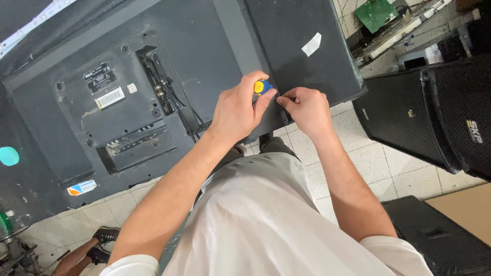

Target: Using a screwdriver to remove screws and disassemble the back panel of a television.

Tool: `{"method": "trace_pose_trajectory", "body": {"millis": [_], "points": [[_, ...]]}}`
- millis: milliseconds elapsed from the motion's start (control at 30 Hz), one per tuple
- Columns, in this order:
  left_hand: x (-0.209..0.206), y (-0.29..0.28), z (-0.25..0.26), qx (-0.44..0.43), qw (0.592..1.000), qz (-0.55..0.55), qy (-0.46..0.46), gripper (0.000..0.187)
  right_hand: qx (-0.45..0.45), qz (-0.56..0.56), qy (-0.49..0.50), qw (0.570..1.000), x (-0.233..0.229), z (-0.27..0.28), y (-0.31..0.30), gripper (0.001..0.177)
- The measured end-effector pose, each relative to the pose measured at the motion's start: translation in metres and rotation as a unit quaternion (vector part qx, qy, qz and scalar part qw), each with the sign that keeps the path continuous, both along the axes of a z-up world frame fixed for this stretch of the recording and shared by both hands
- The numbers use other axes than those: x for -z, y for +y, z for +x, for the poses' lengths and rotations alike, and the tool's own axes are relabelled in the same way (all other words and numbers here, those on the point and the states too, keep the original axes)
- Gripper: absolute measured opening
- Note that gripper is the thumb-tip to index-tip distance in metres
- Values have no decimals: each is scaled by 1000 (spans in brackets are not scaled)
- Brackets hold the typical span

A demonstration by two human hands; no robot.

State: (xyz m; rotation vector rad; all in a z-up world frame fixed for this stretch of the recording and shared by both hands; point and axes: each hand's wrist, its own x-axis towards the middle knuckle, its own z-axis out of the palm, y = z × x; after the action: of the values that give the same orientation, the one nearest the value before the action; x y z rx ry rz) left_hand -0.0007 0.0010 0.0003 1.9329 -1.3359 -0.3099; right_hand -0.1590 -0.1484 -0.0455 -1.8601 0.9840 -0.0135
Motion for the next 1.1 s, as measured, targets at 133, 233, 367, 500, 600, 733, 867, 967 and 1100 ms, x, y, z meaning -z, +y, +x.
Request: {"method": "trace_pose_trajectory", "body": {"millis": [133, 233, 367, 500, 600, 733, 867, 967, 1100], "points": [[-6, -7, -1, 2, 1000, 2, 9, 31, -2, 3, -5, 1000, 1, 0, 0, 25], [-26, -17, -1, 2, 1000, 14, -26, 29, 8, -2, -22, 1000, 8, -2, 0, 21], [-63, -35, 9, 33, 993, 71, -88, 31, -9, -88, -115, 989, 32, -5, -3, 16], [-43, -62, 23, 37, 962, 186, -198, 57, -78, -64, -157, 982, -7, 10, -14, 42], [-46, -79, 23, 86, 939, 265, -201, 42, -118, -65, -130, 982, -21, 17, -20, 41], [-47, -82, 21, 174, 937, 217, -210, 22, -108, -101, -194, 970, -5, 18, -22, 49], [-63, -83, 24, 163, 921, 217, -280, 22, -91, -127, -199, 967, 14, 19, -20, 54], [-65, -82, 19, 157, 916, 230, -289, 24, -79, -137, -209, 965, 17, 17, -18, 40], [-66, -74, 9, 194, 915, 237, -263, 24, -85, -125, -225, 963, 18, 14, -17, 34]]}}
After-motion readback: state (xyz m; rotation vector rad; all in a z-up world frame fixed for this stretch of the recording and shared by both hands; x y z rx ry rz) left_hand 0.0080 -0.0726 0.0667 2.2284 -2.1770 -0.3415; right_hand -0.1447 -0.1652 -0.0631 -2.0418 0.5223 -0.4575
